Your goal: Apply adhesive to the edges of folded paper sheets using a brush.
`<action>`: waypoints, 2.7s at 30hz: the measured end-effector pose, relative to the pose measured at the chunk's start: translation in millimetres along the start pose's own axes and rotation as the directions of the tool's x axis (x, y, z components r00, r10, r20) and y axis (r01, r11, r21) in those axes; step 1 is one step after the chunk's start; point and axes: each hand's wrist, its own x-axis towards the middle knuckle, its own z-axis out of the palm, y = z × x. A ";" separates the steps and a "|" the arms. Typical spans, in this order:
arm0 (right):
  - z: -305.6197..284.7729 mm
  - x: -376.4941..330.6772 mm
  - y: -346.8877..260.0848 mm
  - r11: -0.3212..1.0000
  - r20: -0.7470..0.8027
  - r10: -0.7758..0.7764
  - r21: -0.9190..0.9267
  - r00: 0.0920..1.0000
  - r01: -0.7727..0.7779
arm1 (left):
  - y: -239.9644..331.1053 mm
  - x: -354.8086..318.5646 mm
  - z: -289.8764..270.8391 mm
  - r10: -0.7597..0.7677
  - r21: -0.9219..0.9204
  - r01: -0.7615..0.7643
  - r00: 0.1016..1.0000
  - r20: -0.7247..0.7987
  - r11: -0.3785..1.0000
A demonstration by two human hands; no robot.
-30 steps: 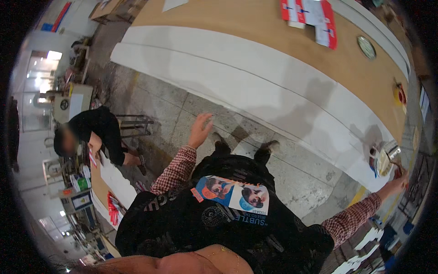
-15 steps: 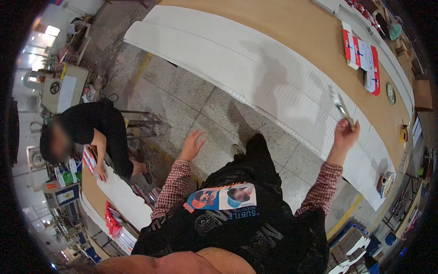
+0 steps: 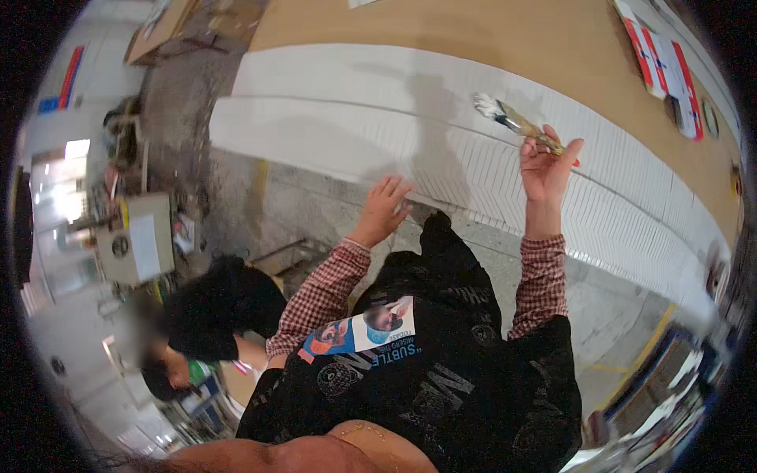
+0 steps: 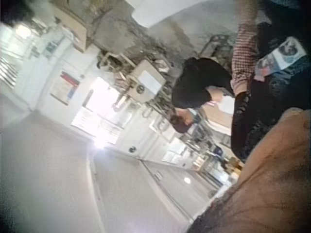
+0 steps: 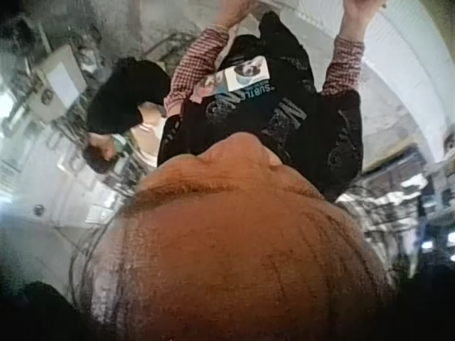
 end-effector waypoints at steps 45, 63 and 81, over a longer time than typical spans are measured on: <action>-18.9 -207.2 235.7 0.411 -0.333 -0.905 -0.844 0.266 0.344 | -15.0 126.8 -28.6 0.767 0.160 -0.943 0.331 0.550 0.292; -16.9 -202.7 222.5 0.227 -0.207 -0.971 -0.954 0.118 0.195 | -12.4 123.8 -28.8 0.744 0.164 -0.931 0.360 0.563 0.326; -0.7 -212.7 244.3 0.140 -0.127 -0.984 -0.986 0.126 0.093 | -56.4 97.1 -33.4 0.738 0.177 -0.861 0.501 0.452 0.476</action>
